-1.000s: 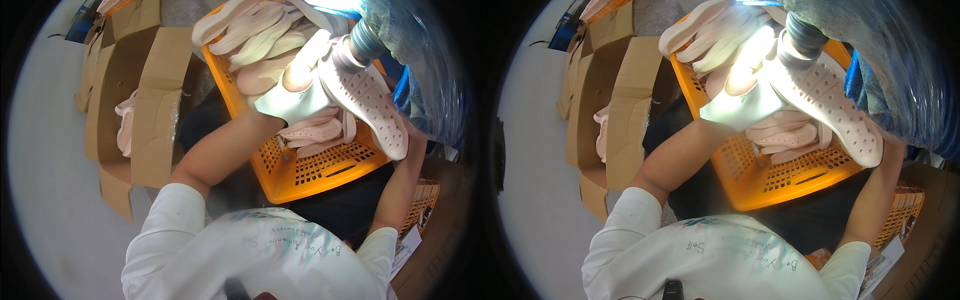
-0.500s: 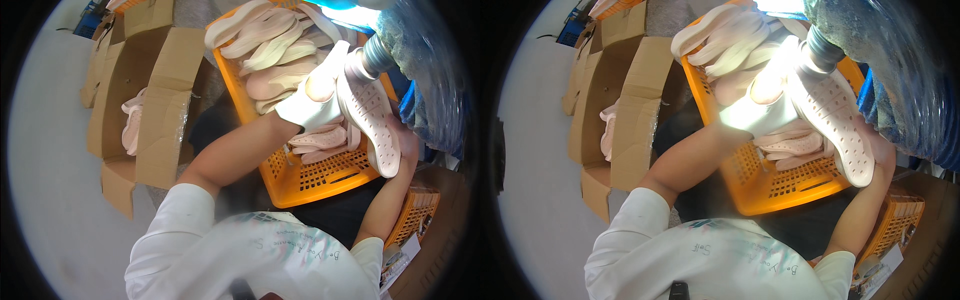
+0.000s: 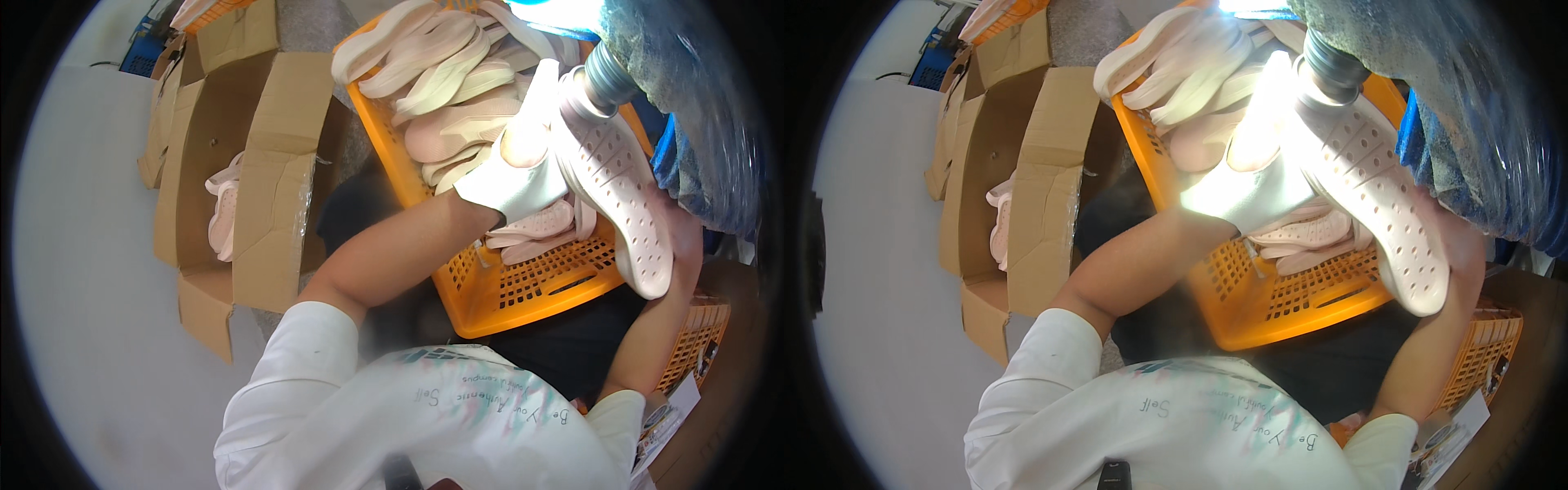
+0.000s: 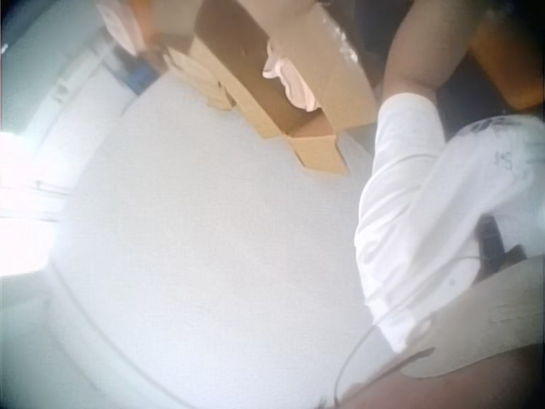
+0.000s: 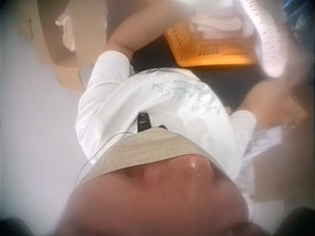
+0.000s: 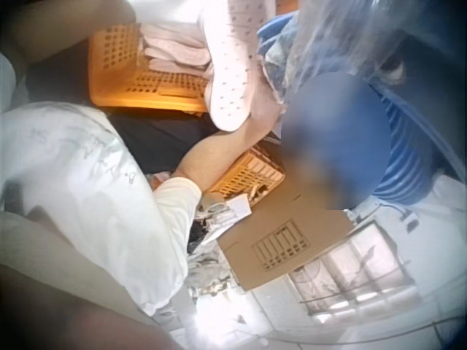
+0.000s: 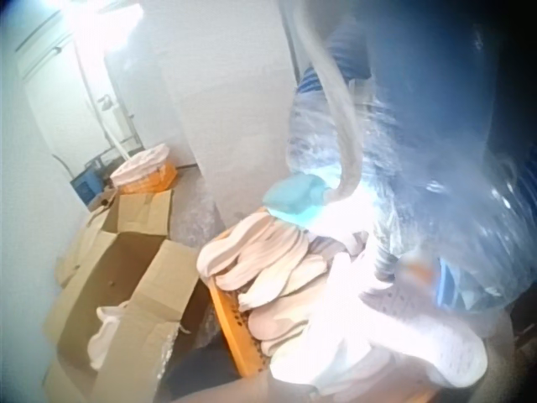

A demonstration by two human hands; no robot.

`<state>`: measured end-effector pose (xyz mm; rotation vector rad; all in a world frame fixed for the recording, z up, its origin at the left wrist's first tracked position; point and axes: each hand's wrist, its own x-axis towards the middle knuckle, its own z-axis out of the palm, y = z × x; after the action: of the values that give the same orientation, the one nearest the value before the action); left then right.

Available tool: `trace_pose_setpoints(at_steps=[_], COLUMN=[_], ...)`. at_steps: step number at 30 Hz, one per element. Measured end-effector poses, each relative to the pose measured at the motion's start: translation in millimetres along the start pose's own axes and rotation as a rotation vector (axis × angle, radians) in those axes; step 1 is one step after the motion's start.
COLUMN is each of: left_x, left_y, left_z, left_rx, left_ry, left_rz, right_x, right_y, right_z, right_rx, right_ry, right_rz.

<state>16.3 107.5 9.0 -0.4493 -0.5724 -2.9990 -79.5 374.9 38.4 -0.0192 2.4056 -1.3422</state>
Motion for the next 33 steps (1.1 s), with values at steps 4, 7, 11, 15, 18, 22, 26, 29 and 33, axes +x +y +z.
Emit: trace_pose_setpoints(at_steps=[4, 7, 11, 15, 18, 22, 26, 29, 33], left_x=[-2, 0, 2, -7, -14, -16, -8, 2, 15], left_y=[1, 0, -6, -9, -7, -3, 3, 9, 14], left_z=[2, 2, 2, 5, 7, 7, 5, 5, 8], left_rx=[0.009, 0.037, 0.074, 0.107, 0.115, 0.108, 0.087, 0.051, 0.011], left_ry=[0.008, 0.018, 0.056, 0.081, 0.108, 0.108, 0.094, 0.073, 0.032], left_rz=[0.048, 0.077, 0.115, 0.131, 0.144, 0.174, 0.234, 0.288, 0.324], right_x=[-35, -47, -54, -42, -10, 46, 74, 74, 65], right_y=[-11, -20, -25, -15, -5, -4, -22, -41, -54], right_z=[30, 47, 67, 85, 108, 129, 138, 139, 133], right_rx=[0.423, 0.6, 0.824, 0.865, 0.963, 0.726, 0.976, 1.177, 1.275], right_ry=[-0.178, -0.317, -0.27, -0.093, -0.165, -0.229, -0.426, -0.598, -0.666], right_rz=[-0.179, -0.307, -0.173, -0.085, -0.169, -0.629, -0.727, -0.672, -0.672])
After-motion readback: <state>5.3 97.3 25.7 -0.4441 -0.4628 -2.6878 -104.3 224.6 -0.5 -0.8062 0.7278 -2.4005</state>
